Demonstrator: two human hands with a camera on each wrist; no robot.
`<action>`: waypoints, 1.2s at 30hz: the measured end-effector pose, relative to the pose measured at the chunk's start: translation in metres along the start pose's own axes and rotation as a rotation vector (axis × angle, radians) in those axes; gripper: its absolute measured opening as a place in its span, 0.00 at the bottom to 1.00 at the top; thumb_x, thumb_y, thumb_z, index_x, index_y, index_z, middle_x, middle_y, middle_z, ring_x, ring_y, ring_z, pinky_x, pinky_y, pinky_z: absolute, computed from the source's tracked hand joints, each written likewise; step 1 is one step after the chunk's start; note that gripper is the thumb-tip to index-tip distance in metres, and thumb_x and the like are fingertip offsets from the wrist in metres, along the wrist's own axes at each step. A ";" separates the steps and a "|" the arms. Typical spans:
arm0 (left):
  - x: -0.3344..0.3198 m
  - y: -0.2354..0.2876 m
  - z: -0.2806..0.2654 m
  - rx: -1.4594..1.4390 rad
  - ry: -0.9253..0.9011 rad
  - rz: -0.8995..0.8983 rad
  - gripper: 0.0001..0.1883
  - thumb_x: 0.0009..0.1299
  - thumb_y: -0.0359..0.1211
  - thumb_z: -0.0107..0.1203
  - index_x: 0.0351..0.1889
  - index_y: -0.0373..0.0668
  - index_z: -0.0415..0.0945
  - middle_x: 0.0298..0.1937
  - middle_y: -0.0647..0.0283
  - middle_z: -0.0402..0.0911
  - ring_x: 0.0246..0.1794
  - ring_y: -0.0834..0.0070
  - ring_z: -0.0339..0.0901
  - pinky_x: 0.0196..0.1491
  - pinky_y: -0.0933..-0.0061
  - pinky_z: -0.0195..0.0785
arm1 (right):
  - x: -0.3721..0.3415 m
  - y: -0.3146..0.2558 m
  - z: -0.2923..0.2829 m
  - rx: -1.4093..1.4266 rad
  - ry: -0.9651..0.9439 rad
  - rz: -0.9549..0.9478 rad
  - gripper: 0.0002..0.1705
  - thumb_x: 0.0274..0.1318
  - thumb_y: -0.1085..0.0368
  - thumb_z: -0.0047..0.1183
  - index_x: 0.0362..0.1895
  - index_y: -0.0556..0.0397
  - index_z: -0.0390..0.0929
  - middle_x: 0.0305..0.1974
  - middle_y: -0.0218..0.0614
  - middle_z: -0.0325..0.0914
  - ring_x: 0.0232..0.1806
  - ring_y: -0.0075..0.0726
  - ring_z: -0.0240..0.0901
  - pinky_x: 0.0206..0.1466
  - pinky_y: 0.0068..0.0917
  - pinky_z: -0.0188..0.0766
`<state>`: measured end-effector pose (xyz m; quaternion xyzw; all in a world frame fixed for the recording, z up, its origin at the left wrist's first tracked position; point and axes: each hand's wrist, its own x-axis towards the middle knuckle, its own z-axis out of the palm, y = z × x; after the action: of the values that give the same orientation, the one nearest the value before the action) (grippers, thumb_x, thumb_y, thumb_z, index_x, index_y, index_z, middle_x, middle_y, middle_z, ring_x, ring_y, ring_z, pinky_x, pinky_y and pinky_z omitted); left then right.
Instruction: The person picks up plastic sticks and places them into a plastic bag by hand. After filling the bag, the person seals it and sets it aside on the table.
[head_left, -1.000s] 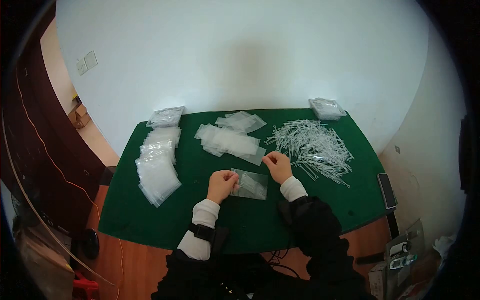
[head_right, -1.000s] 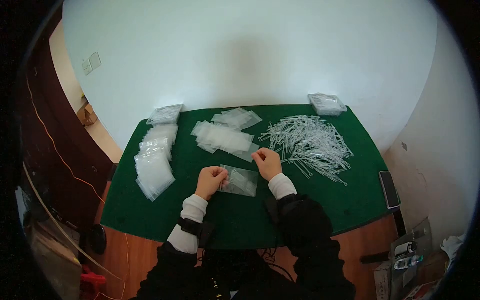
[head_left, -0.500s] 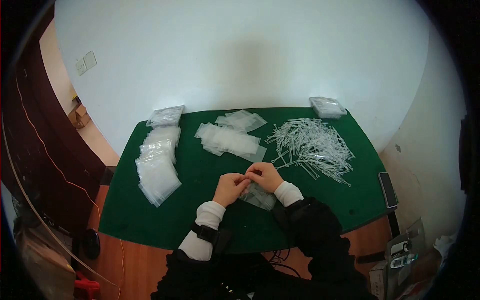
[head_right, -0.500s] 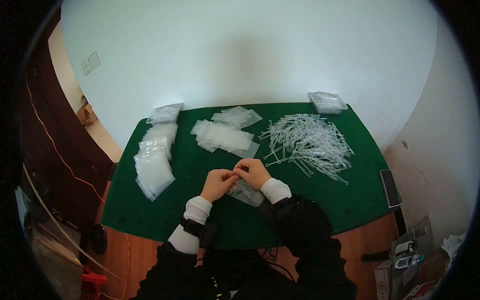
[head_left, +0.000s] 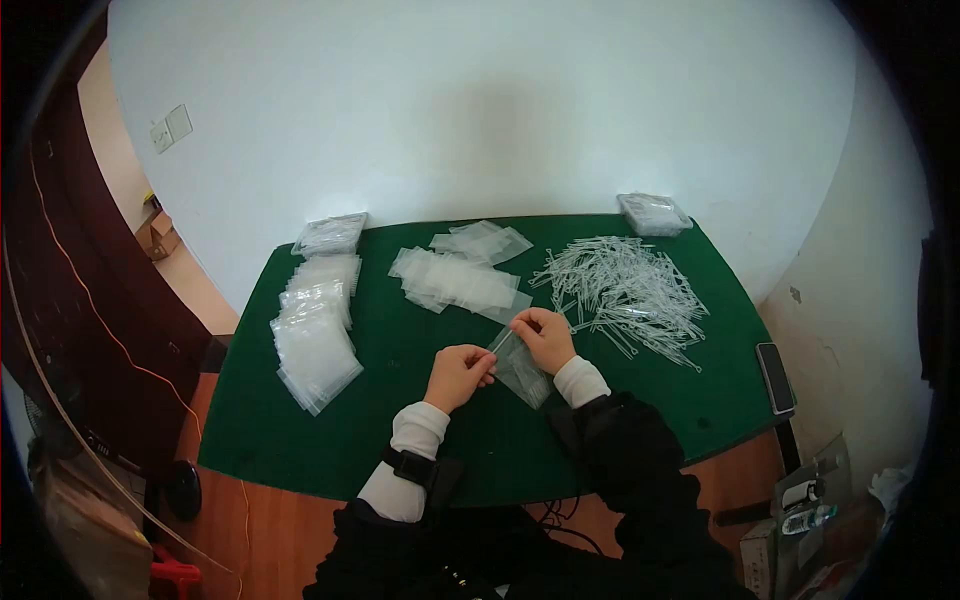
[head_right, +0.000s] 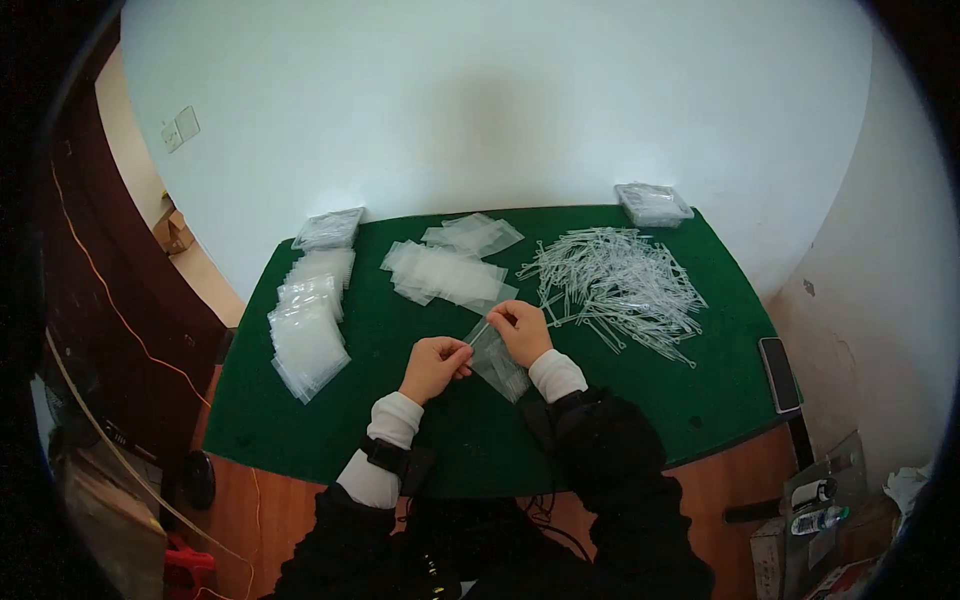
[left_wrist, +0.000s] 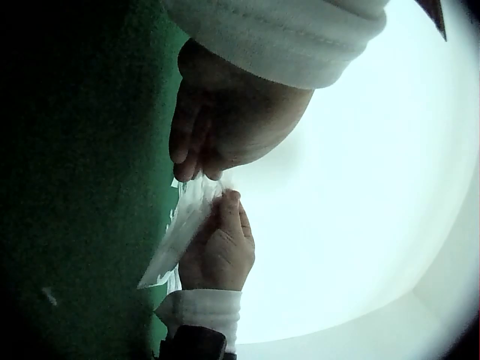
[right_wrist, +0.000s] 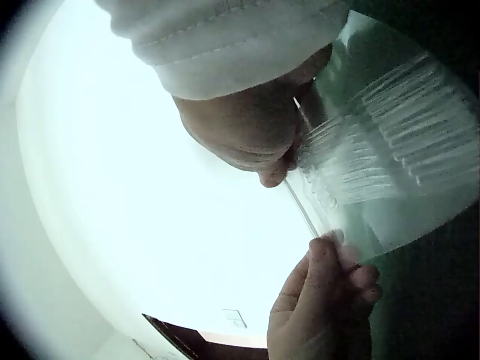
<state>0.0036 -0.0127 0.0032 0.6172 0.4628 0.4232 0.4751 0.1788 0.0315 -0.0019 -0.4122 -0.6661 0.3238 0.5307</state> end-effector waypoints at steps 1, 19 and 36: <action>0.000 0.000 0.000 -0.002 0.004 -0.005 0.07 0.61 0.29 0.51 0.30 0.33 0.74 0.22 0.64 0.76 0.20 0.81 0.74 0.24 0.83 0.66 | 0.000 0.001 0.000 -0.014 -0.007 0.003 0.08 0.46 0.67 0.52 0.27 0.60 0.74 0.21 0.35 0.72 0.22 0.25 0.66 0.27 0.21 0.63; -0.001 -0.001 0.000 0.558 0.137 0.339 0.06 0.56 0.33 0.55 0.25 0.40 0.77 0.21 0.58 0.76 0.21 0.64 0.73 0.26 0.70 0.65 | -0.005 -0.012 0.003 -0.602 -0.411 -0.437 0.04 0.42 0.63 0.52 0.26 0.46 0.75 0.28 0.29 0.71 0.42 0.36 0.65 0.49 0.35 0.55; -0.001 -0.004 -0.006 0.476 0.116 0.165 0.07 0.56 0.35 0.56 0.24 0.40 0.77 0.19 0.61 0.75 0.19 0.69 0.73 0.24 0.73 0.64 | 0.000 0.002 -0.009 -0.443 -0.197 -0.215 0.06 0.40 0.64 0.55 0.22 0.52 0.76 0.24 0.35 0.73 0.32 0.44 0.68 0.36 0.34 0.65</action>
<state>-0.0036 -0.0121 0.0006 0.7219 0.5241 0.3745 0.2529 0.1878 0.0322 -0.0011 -0.4117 -0.8092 0.1502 0.3914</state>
